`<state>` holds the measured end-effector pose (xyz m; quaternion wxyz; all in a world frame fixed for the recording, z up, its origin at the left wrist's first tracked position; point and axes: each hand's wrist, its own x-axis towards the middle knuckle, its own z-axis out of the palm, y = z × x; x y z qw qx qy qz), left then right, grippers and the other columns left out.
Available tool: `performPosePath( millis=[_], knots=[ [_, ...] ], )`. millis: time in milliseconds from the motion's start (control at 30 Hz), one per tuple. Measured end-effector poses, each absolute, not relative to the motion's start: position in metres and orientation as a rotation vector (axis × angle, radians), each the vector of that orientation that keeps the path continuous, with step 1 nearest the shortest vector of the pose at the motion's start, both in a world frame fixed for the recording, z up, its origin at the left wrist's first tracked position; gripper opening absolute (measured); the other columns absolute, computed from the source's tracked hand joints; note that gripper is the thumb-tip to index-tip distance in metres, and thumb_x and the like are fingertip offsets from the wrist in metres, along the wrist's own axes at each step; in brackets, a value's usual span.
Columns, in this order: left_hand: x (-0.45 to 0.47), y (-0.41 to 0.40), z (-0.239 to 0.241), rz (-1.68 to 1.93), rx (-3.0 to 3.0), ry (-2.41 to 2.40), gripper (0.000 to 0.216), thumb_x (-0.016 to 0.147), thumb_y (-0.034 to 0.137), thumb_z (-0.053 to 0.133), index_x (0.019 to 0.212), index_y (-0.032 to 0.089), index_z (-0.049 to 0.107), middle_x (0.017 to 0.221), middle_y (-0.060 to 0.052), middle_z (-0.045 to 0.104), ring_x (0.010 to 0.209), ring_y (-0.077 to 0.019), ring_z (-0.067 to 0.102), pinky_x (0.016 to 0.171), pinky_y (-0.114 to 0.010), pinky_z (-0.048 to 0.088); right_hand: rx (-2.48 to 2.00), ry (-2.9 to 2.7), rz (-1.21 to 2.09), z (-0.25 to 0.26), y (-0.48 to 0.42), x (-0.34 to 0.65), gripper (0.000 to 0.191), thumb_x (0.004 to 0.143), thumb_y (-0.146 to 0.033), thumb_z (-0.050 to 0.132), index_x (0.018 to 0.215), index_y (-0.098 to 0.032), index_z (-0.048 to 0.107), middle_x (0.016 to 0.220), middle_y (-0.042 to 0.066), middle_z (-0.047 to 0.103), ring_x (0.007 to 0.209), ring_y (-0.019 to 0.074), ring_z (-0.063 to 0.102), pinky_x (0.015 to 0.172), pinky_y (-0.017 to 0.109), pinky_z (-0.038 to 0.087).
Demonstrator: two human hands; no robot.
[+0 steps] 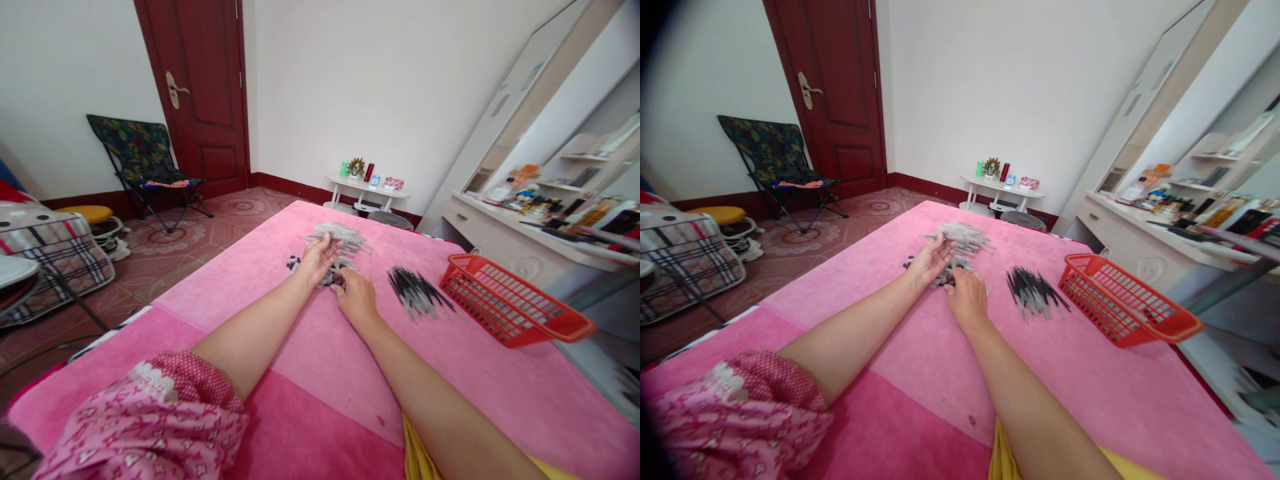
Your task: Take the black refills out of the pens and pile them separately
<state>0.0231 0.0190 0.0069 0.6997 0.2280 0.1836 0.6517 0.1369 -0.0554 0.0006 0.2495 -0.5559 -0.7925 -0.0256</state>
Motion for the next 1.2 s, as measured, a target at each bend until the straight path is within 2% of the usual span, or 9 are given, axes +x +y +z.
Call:
performPosePath(
  millis=[233, 433, 633, 867, 967, 1100, 1200],
  knots=[
    [0.026, 0.015, 0.008, 1.443, 0.545, 0.407, 0.012, 0.080, 0.024, 0.063, 0.086, 0.014, 0.062, 0.074, -0.003, 0.067, 0.070, -0.0114, 0.065, 0.065, -0.021, 0.048, -1.618, -2.091, -0.158, 0.000, -0.054, 0.131, 0.027, 0.077, -0.031, 0.063, 0.102, -0.021, 0.058, 0.095, 0.005, 0.067, 0.086, 0.0212, 0.060, 0.071, 0.030, 0.039],
    [0.026, 0.016, 0.007, 1.432, 0.573, 0.406, 0.012, 0.080, 0.024, 0.063, 0.088, 0.015, 0.062, 0.073, -0.002, 0.066, 0.070, -0.0117, 0.065, 0.066, -0.021, 0.048, -1.606, -2.145, -0.159, -0.001, -0.055, 0.132, 0.024, 0.080, -0.017, 0.054, 0.103, -0.022, 0.058, 0.096, 0.005, 0.067, 0.087, 0.0203, 0.060, 0.077, 0.031, 0.038],
    [0.025, 0.016, 0.007, 1.436, 0.573, 0.395, 0.012, 0.079, 0.023, 0.064, 0.087, 0.014, 0.062, 0.074, -0.002, 0.066, 0.070, -0.0111, 0.065, 0.066, -0.021, 0.048, -1.647, -2.081, -0.139, 0.000, -0.053, 0.149, 0.025, 0.080, -0.015, 0.050, 0.100, -0.023, 0.062, 0.096, 0.003, 0.067, 0.086, 0.0185, 0.060, 0.074, 0.028, 0.039],
    [0.024, 0.016, 0.006, 1.433, 0.576, 0.385, 0.012, 0.079, 0.022, 0.064, 0.087, 0.014, 0.061, 0.074, -0.002, 0.066, 0.070, -0.0114, 0.065, 0.065, -0.021, 0.049, -1.499, -2.117, -0.139, 0.004, -0.059, 0.152, 0.019, 0.083, -0.022, 0.051, 0.095, -0.023, 0.065, 0.094, 0.004, 0.062, 0.084, 0.0174, 0.056, 0.074, 0.029, 0.038],
    [0.024, 0.017, 0.005, 1.433, 0.578, 0.376, 0.011, 0.080, 0.022, 0.063, 0.087, 0.014, 0.060, 0.074, -0.003, 0.066, 0.070, -0.0118, 0.065, 0.064, -0.021, 0.049, -1.412, -2.234, -0.146, 0.004, -0.058, 0.145, 0.019, 0.083, -0.024, 0.054, 0.096, -0.026, 0.067, 0.092, 0.004, 0.060, 0.089, 0.0189, 0.054, 0.076, 0.030, 0.037],
    [0.024, 0.016, 0.005, 1.437, 0.579, 0.377, 0.008, 0.082, 0.020, 0.060, 0.087, 0.014, 0.060, 0.073, -0.003, 0.066, 0.069, -0.0118, 0.065, 0.063, -0.021, 0.049, -1.416, -2.325, -0.202, 0.002, -0.054, 0.139, 0.023, 0.081, -0.026, 0.060, 0.102, -0.029, 0.066, 0.092, 0.005, 0.058, 0.093, 0.0211, 0.051, 0.078, 0.033, 0.035],
    [0.025, 0.017, 0.005, 1.437, 0.588, 0.375, 0.009, 0.082, 0.020, 0.061, 0.087, 0.013, 0.060, 0.073, -0.003, 0.066, 0.069, -0.0120, 0.065, 0.064, -0.022, 0.049, -1.454, -2.336, -0.257, 0.001, -0.053, 0.136, 0.020, 0.081, -0.027, 0.061, 0.101, -0.026, 0.065, 0.093, 0.005, 0.057, 0.094, 0.0217, 0.050, 0.079, 0.034, 0.034]
  ],
)
